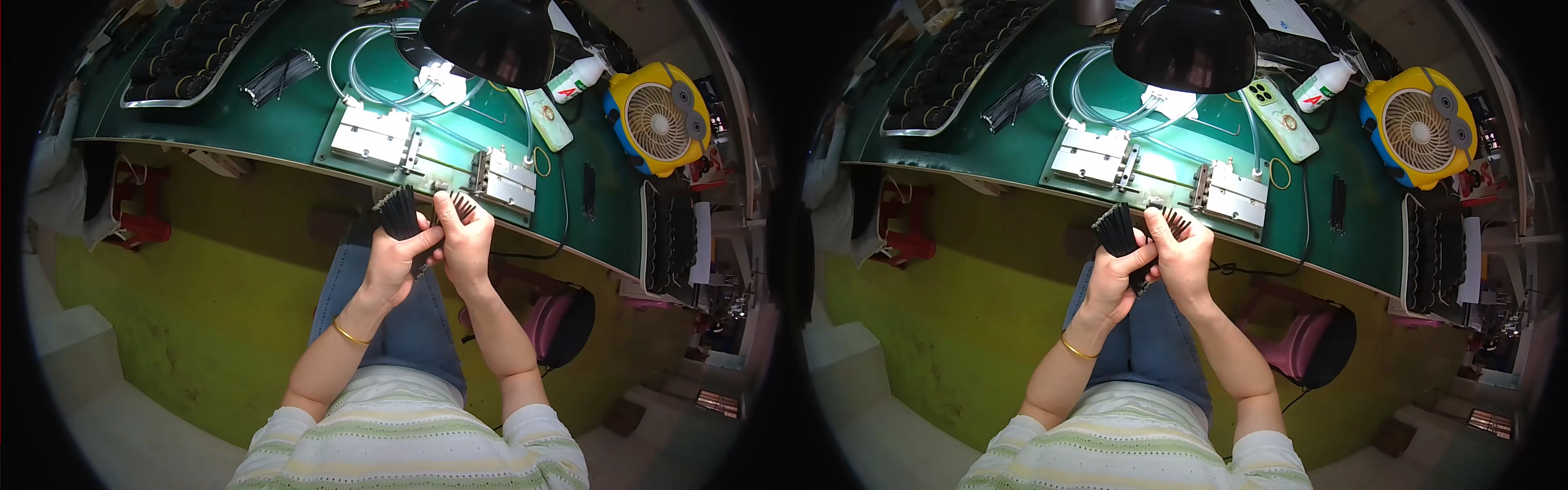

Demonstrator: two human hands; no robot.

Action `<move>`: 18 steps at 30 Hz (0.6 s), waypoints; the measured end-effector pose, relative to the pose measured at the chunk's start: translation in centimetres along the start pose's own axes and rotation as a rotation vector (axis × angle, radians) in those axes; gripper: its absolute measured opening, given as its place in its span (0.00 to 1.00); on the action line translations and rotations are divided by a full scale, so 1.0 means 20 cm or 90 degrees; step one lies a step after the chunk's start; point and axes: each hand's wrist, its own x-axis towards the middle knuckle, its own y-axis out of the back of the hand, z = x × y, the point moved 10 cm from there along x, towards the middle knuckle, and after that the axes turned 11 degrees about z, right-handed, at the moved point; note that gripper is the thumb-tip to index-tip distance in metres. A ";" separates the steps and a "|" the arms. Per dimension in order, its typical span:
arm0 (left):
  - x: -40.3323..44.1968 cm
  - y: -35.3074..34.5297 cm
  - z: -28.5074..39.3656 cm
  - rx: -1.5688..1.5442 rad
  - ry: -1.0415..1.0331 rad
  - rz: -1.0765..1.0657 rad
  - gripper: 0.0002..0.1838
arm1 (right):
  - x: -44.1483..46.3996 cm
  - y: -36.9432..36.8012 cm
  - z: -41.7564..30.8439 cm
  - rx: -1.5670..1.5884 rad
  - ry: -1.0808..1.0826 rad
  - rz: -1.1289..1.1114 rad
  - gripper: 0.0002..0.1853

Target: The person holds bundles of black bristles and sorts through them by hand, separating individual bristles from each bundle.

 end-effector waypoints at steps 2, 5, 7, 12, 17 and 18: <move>0.00 0.00 0.00 0.011 -0.006 -0.001 0.05 | -0.01 -0.01 -0.01 -0.006 0.015 -0.012 0.12; 0.00 0.00 0.01 0.034 -0.017 -0.003 0.05 | 0.00 0.01 0.01 -0.027 -0.003 0.007 0.11; 0.00 0.01 0.01 0.041 -0.032 0.011 0.05 | 0.01 0.01 0.01 -0.024 -0.007 0.016 0.11; 0.00 0.01 0.02 0.052 -0.040 0.024 0.05 | 0.02 0.02 0.04 0.007 -0.035 0.020 0.12; 0.00 -0.01 0.03 0.066 -0.046 -0.013 0.03 | 0.02 0.00 0.03 0.046 -0.022 0.010 0.13; 0.00 -0.01 0.02 0.020 -0.001 -0.025 0.03 | 0.02 0.01 0.03 0.047 -0.021 0.012 0.13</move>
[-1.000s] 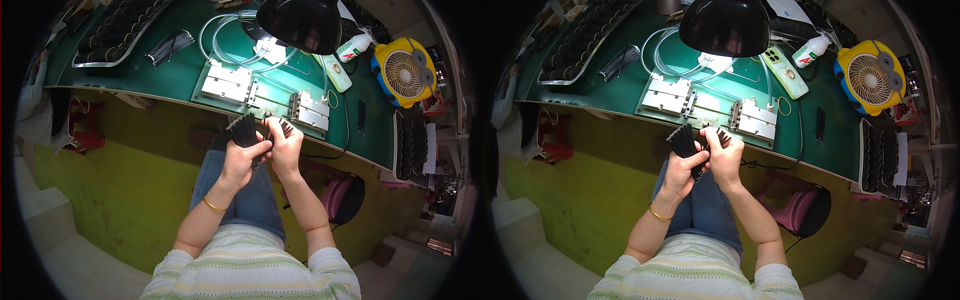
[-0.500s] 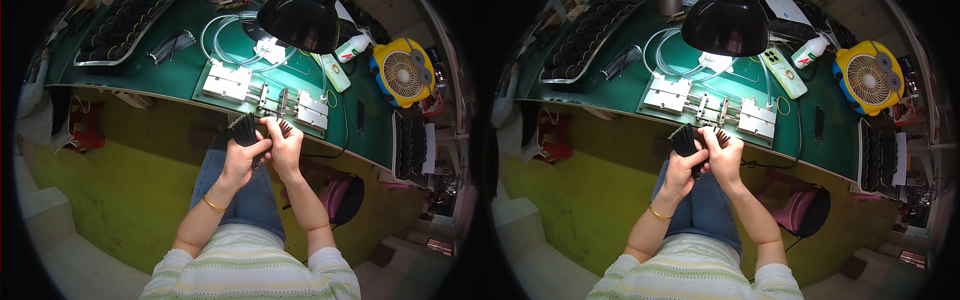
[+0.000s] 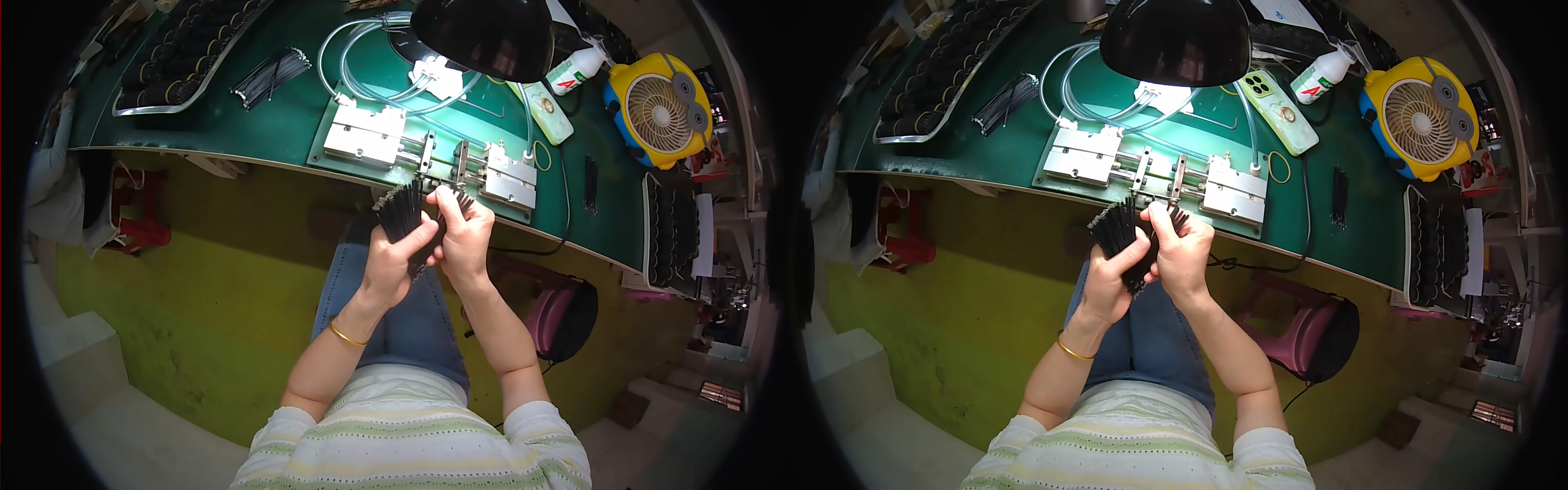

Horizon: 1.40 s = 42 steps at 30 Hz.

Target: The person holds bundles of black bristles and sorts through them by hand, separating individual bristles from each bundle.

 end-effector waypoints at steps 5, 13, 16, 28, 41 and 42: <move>-0.04 -0.01 0.03 -0.023 0.080 -0.024 0.05 | -0.03 0.02 0.00 -0.016 -0.048 0.025 0.14; -0.02 0.00 0.05 0.071 0.003 -0.070 0.06 | -0.06 -0.01 -0.06 -0.079 0.055 -0.016 0.12; -0.01 0.02 0.03 0.080 0.000 -0.060 0.06 | -0.06 -0.01 -0.05 -0.057 0.056 -0.014 0.11; 0.01 0.06 -0.02 0.011 0.017 -0.014 0.06 | -0.02 0.01 -0.01 -0.035 0.029 0.024 0.10; 0.02 0.02 -0.02 -0.011 0.011 -0.026 0.06 | 0.01 0.02 -0.01 -0.009 0.022 0.016 0.11; 0.01 0.01 -0.02 -0.013 0.016 -0.024 0.06 | 0.00 0.02 -0.02 -0.021 0.026 0.024 0.11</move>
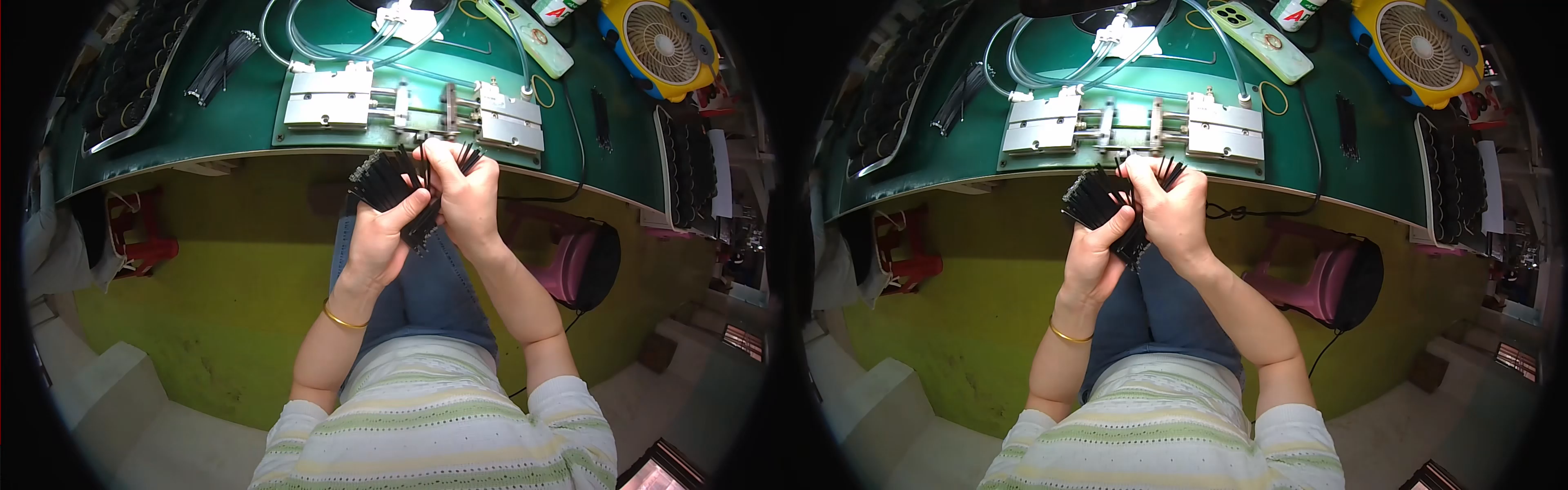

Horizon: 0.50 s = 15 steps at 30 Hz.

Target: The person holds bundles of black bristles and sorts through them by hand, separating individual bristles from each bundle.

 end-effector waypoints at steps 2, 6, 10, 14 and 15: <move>-0.01 0.00 0.00 -0.004 0.000 0.010 0.05 | -0.01 0.00 0.00 -0.012 0.005 0.009 0.11; -0.02 0.01 0.01 -0.007 0.003 0.029 0.04 | -0.03 -0.02 -0.08 -0.023 0.136 -0.015 0.11; -0.03 0.02 0.01 0.006 0.009 0.023 0.04 | -0.05 -0.03 -0.05 -0.025 0.065 -0.024 0.12; -0.02 0.03 0.01 0.012 0.001 0.031 0.04 | -0.04 -0.02 -0.04 -0.043 0.072 -0.010 0.11; -0.02 0.03 0.01 0.013 -0.003 0.034 0.04 | -0.04 -0.02 -0.04 -0.041 0.060 -0.009 0.11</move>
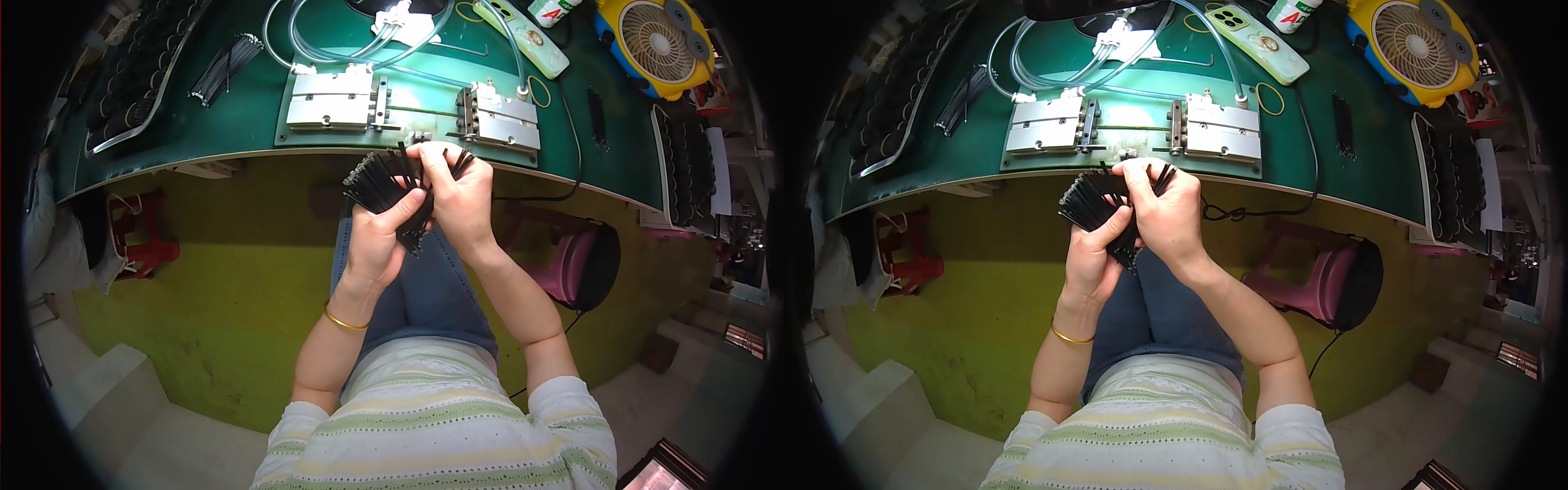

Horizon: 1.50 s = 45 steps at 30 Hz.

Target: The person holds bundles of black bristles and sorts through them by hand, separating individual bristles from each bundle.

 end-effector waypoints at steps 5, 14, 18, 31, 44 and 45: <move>0.02 0.01 -0.01 -0.001 0.000 0.004 0.04 | 0.01 0.00 0.02 0.029 -0.029 0.023 0.11; 0.03 0.01 -0.03 0.001 0.007 -0.006 0.04 | 0.04 0.02 0.07 0.024 -0.059 -0.001 0.11; 0.02 0.00 -0.02 -0.003 0.014 0.006 0.03 | 0.04 0.02 0.05 0.049 -0.012 0.032 0.11; 0.02 0.01 -0.04 -0.006 0.024 -0.003 0.03 | 0.02 0.02 0.03 -0.013 -0.031 0.018 0.11; 0.03 0.01 -0.06 -0.028 0.045 0.002 0.04 | 0.03 0.03 0.03 0.008 -0.039 0.019 0.11; 0.03 0.02 -0.06 -0.031 0.050 0.011 0.04 | 0.02 0.02 0.03 0.011 -0.035 0.013 0.11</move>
